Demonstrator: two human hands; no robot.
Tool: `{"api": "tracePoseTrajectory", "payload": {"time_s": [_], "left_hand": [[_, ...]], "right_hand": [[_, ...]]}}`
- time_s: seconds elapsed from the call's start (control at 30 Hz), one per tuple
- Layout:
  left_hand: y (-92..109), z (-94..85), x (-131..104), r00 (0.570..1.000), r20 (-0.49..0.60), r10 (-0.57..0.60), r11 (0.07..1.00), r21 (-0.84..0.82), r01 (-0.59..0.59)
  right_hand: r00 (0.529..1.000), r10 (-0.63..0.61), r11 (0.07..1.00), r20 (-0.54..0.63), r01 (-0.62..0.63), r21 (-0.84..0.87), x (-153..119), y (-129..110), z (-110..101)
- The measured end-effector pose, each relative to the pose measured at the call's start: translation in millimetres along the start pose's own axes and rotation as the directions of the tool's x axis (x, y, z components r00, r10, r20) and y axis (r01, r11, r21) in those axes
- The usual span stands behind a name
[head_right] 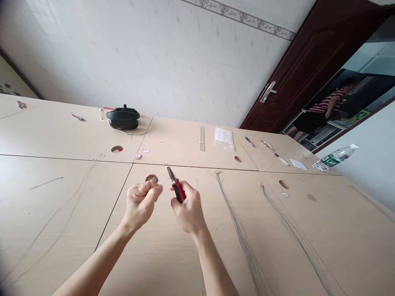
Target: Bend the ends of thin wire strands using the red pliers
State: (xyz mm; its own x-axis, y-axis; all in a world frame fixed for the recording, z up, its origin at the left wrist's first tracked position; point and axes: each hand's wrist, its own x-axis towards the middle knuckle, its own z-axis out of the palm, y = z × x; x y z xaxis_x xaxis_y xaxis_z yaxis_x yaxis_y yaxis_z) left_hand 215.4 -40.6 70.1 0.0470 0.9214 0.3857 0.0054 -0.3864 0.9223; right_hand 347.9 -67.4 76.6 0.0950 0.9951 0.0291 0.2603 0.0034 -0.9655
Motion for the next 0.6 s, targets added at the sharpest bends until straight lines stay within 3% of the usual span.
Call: {"api": "tracePoseTrajectory", "payload": {"time_s": [0.4, 0.53, 0.6], "left_hand": [[8, -4.7, 4, 0.979, 0.08, -0.188, 0.982, 0.007, 0.188], [9, -7.5, 8, 0.974, -0.061, -0.22, 0.967, -0.142, 0.21], [9, -17.7, 12, 0.956, -0.156, -0.247, 0.942, -0.269, 0.199]], "right_hand": [[0.995, -0.085, 0.994, -0.042, 0.082, -0.076, -7, -5, -6], [0.996, -0.074, 0.994, -0.047, 0.07, -0.078, -7, -4, -8], [0.997, -0.056, 0.996, -0.047, 0.053, -0.073, -6, -3, -9]]}}
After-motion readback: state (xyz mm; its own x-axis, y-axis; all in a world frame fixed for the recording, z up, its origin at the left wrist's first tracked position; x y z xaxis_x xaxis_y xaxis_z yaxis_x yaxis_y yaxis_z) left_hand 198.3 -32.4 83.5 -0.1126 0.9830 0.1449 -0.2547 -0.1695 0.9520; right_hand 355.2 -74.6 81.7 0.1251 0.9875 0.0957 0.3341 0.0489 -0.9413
